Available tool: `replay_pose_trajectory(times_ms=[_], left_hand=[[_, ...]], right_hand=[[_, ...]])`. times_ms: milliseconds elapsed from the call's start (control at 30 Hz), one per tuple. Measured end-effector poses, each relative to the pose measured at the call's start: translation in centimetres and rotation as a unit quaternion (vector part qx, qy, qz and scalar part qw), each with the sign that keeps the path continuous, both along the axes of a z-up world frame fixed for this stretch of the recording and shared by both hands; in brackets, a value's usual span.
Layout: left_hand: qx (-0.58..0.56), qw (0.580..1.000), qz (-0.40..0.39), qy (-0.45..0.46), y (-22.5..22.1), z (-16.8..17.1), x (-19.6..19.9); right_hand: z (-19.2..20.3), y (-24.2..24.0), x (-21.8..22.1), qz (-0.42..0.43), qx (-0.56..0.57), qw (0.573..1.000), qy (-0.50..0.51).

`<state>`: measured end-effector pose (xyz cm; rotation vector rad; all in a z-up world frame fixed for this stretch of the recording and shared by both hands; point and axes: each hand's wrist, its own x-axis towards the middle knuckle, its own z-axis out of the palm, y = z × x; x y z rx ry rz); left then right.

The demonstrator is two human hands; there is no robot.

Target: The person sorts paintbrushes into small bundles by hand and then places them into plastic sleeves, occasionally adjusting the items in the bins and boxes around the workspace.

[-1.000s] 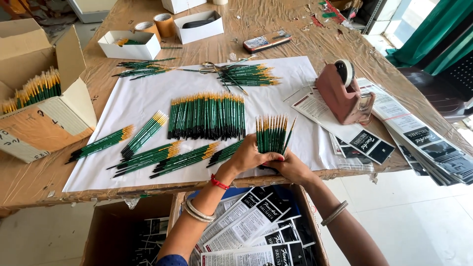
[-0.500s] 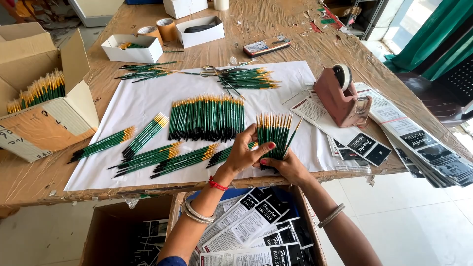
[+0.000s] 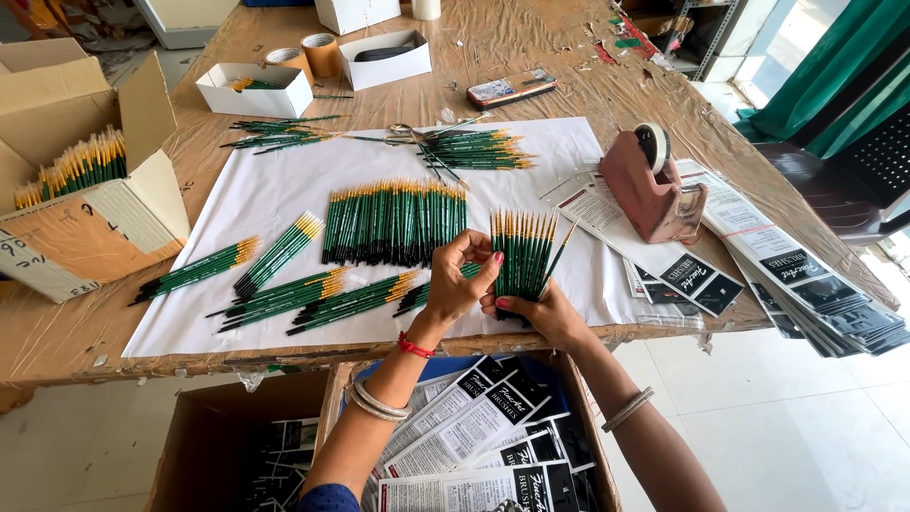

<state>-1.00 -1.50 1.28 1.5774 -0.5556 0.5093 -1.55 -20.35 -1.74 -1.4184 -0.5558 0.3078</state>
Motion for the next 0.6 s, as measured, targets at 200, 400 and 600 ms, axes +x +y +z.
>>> replay_pose_trajectory(times_ms=[200, 400, 600], left_hand=[[-0.079, 0.993, -0.013, -0.081, 0.6, 4.0, 2.0], [-0.423, 0.894, -0.138, 0.043, 1.5, 10.5, -0.4], [-0.081, 0.995, -0.052, 0.033, 0.7, 2.0, 0.1]], right_hand=[[0.3, -0.1, -0.1, 0.034, 0.014, 0.999, 0.021], [0.5, -0.2, -0.1, 0.029, 0.002, 1.000, 0.013], [1.0, -0.1, -0.4, 0.015, -0.001, 1.000, 0.018]])
